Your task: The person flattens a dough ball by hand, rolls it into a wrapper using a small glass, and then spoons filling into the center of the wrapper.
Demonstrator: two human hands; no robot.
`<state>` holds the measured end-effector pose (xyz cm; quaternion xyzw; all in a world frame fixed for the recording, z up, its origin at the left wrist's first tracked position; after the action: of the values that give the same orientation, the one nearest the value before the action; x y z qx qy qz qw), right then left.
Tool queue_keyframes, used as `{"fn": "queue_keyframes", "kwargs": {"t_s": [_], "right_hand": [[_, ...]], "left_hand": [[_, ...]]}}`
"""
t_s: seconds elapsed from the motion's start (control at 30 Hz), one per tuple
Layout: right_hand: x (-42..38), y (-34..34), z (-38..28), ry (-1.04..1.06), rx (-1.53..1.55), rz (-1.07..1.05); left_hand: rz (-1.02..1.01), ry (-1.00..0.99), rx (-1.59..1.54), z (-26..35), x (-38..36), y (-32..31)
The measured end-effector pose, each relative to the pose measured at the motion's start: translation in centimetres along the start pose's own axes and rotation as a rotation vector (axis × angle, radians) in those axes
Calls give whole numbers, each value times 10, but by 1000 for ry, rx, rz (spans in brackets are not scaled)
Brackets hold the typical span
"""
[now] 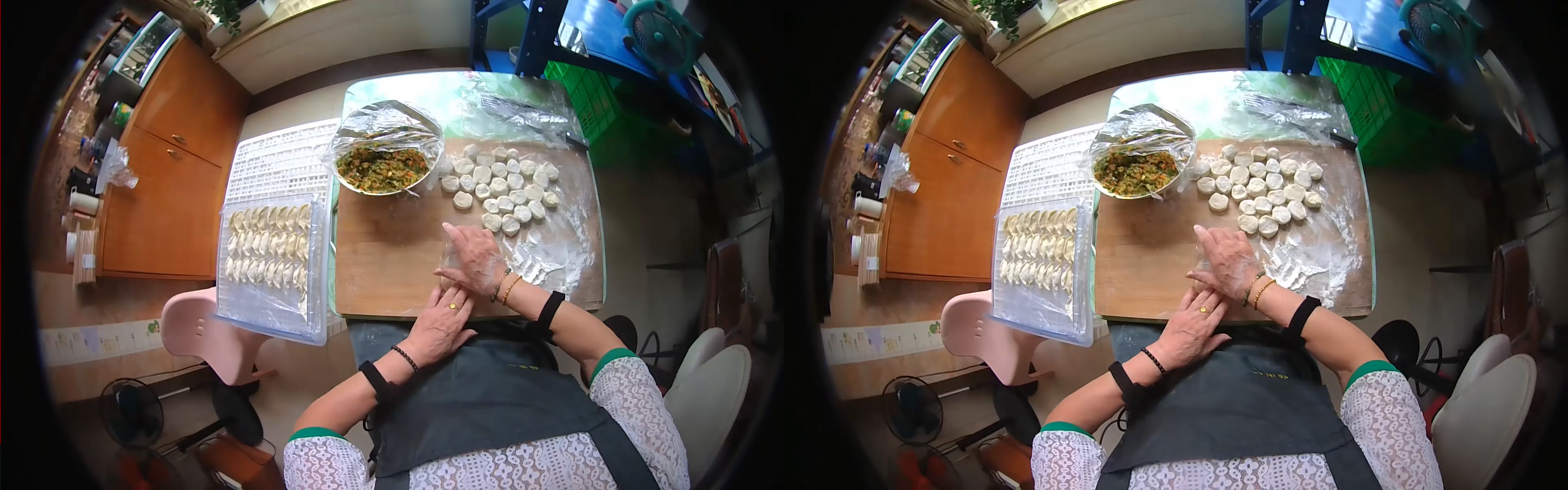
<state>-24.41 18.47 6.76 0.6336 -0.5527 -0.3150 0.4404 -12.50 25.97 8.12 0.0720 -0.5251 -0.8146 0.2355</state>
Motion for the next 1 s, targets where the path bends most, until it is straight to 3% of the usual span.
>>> {"fn": "queue_keyframes", "kwargs": {"t_s": [0.17,0.27,0.4,0.63,0.8,1.0], "right_hand": [[10,4,19,34,169,119],[-2,30,3,117,142,-3],[-22,4,-12,322,-41,-100],[22,-10,-14,58,-50,-10],[23,-2,1,31,90,63],[-26,-4,-34,234,19,-8]], "left_hand": [[-37,141,-53,-7,-2,3],[-21,81,-18,0,-4,9],[-106,76,-14,1,-10,-2],[-59,89,-3,1,-15,-2],[60,151,-26,-5,-21,-2],[46,88,27,4,-35,-13]]}}
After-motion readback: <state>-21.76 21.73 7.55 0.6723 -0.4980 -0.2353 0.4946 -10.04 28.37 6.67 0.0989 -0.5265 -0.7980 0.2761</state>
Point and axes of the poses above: each hand's wrist, its own x-axis towards the middle knuckle, its own y-axis out of the back of the hand, z = x × y, the point moved 4 cm from there along x, towards the middle knuckle, and after that the axes turned 12 degrees about -y, right-handed, at the moved point
